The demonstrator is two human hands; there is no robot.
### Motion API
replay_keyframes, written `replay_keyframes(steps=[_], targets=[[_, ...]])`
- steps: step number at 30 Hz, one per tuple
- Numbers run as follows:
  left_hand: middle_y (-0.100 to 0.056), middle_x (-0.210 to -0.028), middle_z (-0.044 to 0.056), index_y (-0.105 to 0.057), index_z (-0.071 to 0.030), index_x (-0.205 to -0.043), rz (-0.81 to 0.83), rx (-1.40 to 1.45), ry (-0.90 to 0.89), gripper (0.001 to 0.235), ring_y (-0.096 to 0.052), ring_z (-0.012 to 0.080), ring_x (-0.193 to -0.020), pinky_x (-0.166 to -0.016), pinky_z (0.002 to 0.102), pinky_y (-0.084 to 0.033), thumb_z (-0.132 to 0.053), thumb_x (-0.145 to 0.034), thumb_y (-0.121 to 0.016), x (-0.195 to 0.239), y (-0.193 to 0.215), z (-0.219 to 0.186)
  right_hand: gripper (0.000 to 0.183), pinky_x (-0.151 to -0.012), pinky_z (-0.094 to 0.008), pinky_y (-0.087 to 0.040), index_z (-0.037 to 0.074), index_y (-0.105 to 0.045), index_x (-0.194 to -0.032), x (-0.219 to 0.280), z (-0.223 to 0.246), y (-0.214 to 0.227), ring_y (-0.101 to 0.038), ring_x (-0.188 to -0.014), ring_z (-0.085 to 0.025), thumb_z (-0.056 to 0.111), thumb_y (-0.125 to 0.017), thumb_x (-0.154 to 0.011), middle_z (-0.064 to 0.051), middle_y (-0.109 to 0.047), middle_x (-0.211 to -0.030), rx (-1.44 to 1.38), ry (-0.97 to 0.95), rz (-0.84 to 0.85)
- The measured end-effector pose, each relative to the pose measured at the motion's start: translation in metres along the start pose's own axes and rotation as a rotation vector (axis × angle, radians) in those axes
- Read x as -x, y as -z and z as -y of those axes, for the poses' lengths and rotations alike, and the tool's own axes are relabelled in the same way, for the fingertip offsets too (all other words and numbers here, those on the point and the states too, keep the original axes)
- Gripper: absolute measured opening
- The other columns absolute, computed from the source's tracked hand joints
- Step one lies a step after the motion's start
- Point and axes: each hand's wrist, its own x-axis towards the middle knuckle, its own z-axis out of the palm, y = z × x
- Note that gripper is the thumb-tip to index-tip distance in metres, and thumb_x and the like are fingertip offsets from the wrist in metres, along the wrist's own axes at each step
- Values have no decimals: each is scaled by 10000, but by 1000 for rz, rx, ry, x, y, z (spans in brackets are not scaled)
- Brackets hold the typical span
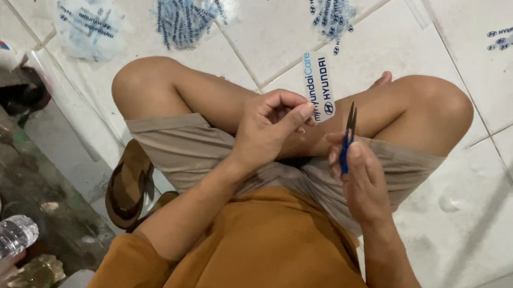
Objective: The person sits cross-legged on a tiled floor and uses blue-handled scissors to cut a white sheet of paper with a Hyundai logo into small strips. The person repeatedly cuts the paper and places the resulting strips on the floor.
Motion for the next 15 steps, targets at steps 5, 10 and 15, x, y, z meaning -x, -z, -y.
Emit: replay_keyframes(steps=[5, 10, 15], targets=[[-734, -753, 75, -725, 16, -960, -49, 96, 47, 109, -720, 77, -688, -612, 196, -605, -78, -918, -761, 2, 11, 11, 515, -398, -198, -331, 21, -570, -1174, 4, -3, -19, -389, -434, -59, 469, -329, -1089, -14, -444, -629, -18, -37, 128], [-720, -725, 28, -736, -13, -950, -82, 45, 78, 104, -669, 8, -684, -601, 166, -560, -106, -914, -767, 2, 16, 4, 487, -449, -187, -289, -2, -563, -1160, 1, -13, -25, -283, -513, -28, 434, -357, -1093, 14, -364, -651, -102, -66, 144], [-745, -773, 64, -730, -18, -962, -135, 116, 110, 105, -724, 67, -732, -658, 194, -589, -115, -931, -756, 1, 19, 16, 508, -438, -181, -264, -17, -545, -1161, -1, -2, -31, -265, -483, -39, 442, -339, -1094, 39, -303, -625, -134, -50, 156]])
